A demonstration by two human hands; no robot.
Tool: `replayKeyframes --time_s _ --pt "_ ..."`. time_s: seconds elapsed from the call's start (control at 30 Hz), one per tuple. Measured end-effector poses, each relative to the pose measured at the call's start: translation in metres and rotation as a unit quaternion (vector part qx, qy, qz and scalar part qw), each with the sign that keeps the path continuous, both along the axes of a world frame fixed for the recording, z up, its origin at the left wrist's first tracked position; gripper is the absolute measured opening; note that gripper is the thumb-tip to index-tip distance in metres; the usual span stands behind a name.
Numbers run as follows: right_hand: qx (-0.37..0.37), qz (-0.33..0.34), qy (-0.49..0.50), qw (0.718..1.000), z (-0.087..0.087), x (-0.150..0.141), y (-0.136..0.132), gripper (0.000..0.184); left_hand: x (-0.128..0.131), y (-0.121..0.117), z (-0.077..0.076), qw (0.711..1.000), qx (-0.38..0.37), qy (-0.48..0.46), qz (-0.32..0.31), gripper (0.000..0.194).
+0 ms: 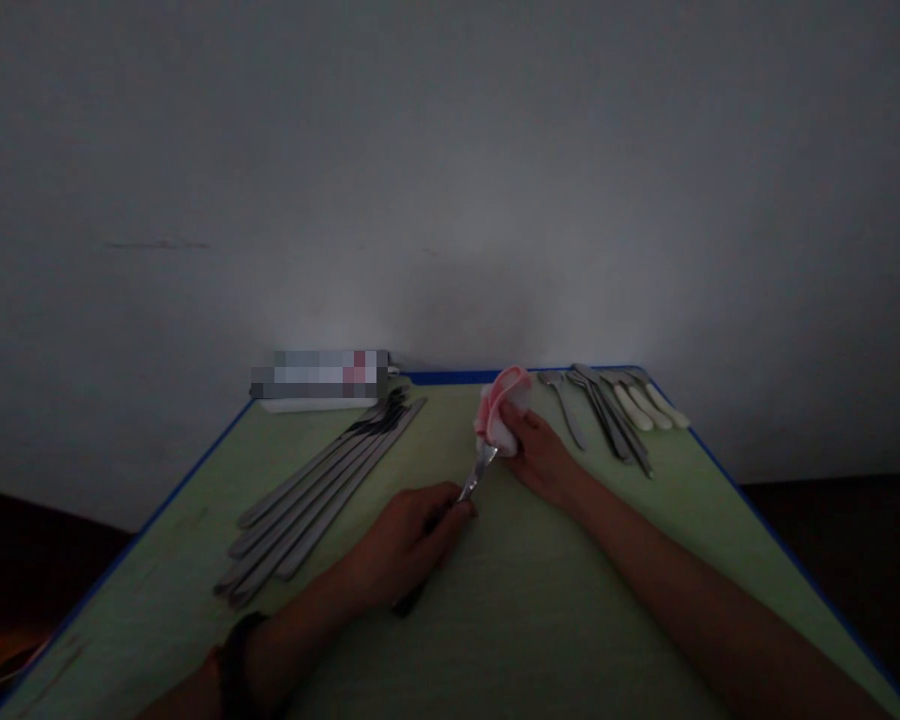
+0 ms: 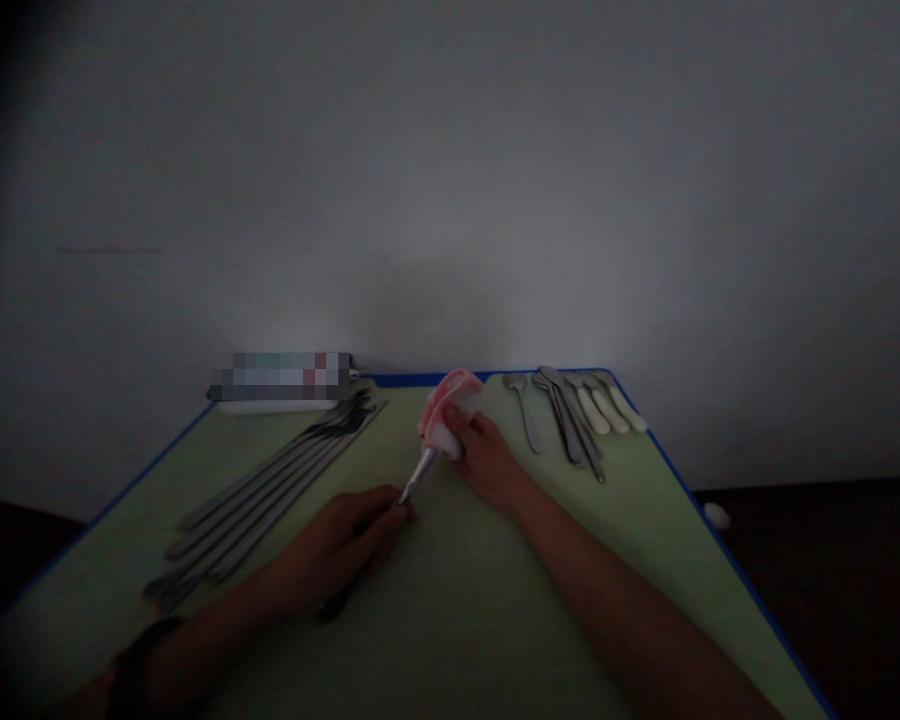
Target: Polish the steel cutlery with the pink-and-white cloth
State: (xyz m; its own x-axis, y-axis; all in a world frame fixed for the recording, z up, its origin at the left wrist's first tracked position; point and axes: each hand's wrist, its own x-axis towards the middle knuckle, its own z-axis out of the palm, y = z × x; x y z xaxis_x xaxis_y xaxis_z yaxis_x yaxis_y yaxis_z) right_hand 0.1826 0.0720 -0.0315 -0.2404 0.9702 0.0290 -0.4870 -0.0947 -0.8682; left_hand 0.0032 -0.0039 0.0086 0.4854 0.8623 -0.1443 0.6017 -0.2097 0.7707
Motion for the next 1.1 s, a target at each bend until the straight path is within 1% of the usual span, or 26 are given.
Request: replayKeyframes --time_s 0.1,0.2,0.3,0.4,0.5,0.6,0.73,0.8,0.87,0.9,0.93,1.0,1.1 --pt "-0.01 0.036 0.044 0.998 0.002 0.0 -0.001 0.028 0.0 0.0 -0.003 1.0 -0.021 0.001 0.008 0.037" --pt "-0.021 0.042 0.062 0.997 0.003 -0.002 -0.001 0.027 -0.001 0.0 -0.005 1.0 -0.005 -0.002 0.007 0.038" --pt "-0.048 0.003 0.077 0.996 0.005 -0.003 0.002 0.029 -0.002 0.001 -0.005 1.0 0.004 0.004 0.009 0.037" --pt "-0.078 -0.04 0.109 0.99 0.009 -0.005 0.004 0.035 -0.001 0.002 -0.005 0.999 0.028 0.019 -0.005 0.035" --pt "-0.086 -0.055 0.12 0.987 0.012 -0.006 0.004 0.035 0.001 0.002 -0.005 0.998 0.051 0.032 -0.011 0.035" --pt "-0.036 -0.046 0.044 0.997 0.012 -0.006 0.0 0.036 0.001 0.001 -0.004 0.998 0.043 0.034 -0.011 0.036" --pt "0.021 -0.032 -0.052 0.998 0.011 -0.004 -0.008 0.044 -0.001 0.002 -0.003 1.0 0.014 0.011 -0.006 0.038" --pt "0.049 -0.02 -0.148 0.987 0.012 -0.005 -0.012 0.048 -0.002 0.003 -0.004 1.0 0.011 -0.001 0.009 0.038" --pt "0.078 -0.001 -0.257 0.963 0.012 -0.005 -0.016 0.05 -0.003 0.005 -0.005 0.999 0.016 -0.014 0.023 0.036" --pt "0.086 0.008 -0.29 0.953 0.011 -0.006 -0.017 0.05 -0.004 0.005 -0.005 0.999 0.02 -0.02 0.027 0.034" --pt "0.091 0.018 -0.307 0.947 0.011 -0.006 -0.018 0.05 -0.004 0.006 -0.004 0.999 0.022 -0.025 0.029 0.033" --pt "0.088 0.022 -0.302 0.949 0.012 -0.006 -0.019 0.051 -0.003 0.006 -0.002 0.999 0.024 -0.026 0.026 0.033" --pt "0.053 -0.028 -0.251 0.966 0.014 -0.005 -0.016 0.056 -0.002 0.004 0.001 1.0 0.02 -0.012 0.011 0.036"
